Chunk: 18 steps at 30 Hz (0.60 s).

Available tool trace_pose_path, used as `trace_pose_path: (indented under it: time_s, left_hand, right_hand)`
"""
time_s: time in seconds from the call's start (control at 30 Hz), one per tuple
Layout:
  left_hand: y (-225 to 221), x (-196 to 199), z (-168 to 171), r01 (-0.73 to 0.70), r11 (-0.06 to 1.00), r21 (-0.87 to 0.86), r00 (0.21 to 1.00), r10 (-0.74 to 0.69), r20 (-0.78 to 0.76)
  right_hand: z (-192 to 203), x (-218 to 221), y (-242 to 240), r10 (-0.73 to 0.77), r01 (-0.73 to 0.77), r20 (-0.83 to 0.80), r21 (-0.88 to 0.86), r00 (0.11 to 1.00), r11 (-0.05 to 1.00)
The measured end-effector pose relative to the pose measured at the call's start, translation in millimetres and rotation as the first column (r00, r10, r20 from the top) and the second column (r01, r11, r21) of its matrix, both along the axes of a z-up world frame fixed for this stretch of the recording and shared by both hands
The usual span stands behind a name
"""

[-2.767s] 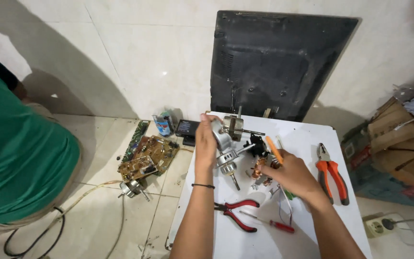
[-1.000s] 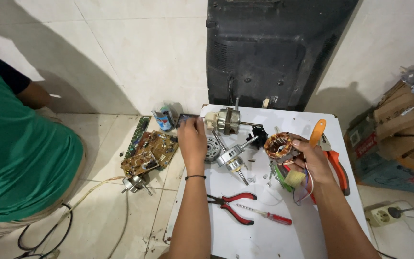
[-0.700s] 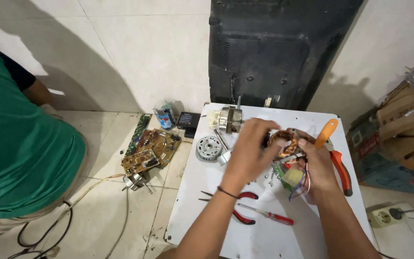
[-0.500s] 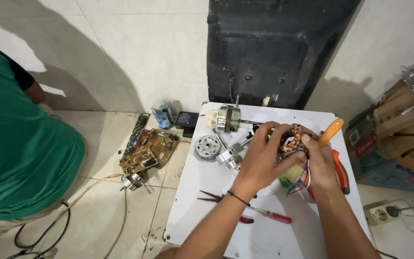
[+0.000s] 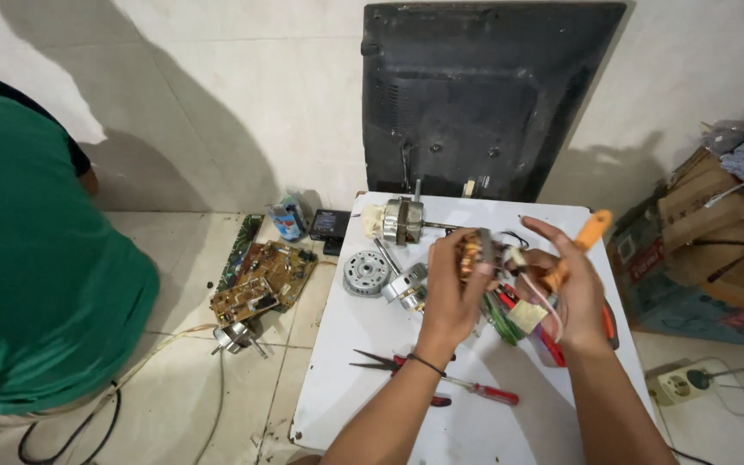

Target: The person uses a brush to clean dust from a small metal fan housing and then from a copper-wound motor stator. The person rotates the components to reach different areas and places them back on the table after brushing.

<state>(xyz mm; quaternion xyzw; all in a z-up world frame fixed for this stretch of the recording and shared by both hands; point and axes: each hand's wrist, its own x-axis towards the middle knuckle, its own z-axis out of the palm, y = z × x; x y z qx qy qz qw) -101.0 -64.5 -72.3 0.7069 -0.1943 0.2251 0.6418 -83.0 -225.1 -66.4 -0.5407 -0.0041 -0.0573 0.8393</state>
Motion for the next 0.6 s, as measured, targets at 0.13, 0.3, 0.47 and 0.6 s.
trace_pose_path:
  time_s: [0.13,0.3,0.47,0.6]
  left_hand:
    - [4.6,11.6,-8.3,0.084,0.952,-0.294,0.992,-0.108,-0.069]
    - [4.5,17.3,-19.5,-0.044,0.926,-0.374,0.997,0.016,-0.078]
    - [-2.8,19.3,-14.1,-0.086,0.898,-0.431,0.996,0.071,-0.050]
    - [-4.9,3.0,11.1,-0.136,0.915,-0.381,0.989,0.106,-0.098]
  right_hand:
    - [9.4,-0.2,-2.1,-0.174,0.170,0.004,0.206,0.985,0.964]
    - [-1.6,1.6,-15.4,-0.210,0.208,0.015,0.079,0.978,0.975]
    - [5.6,-15.7,-7.9,-0.217,0.221,0.140,-0.020,0.966,0.975]
    - [12.7,-32.0,5.0,-0.107,0.263,0.366,-0.409,0.924,0.874]
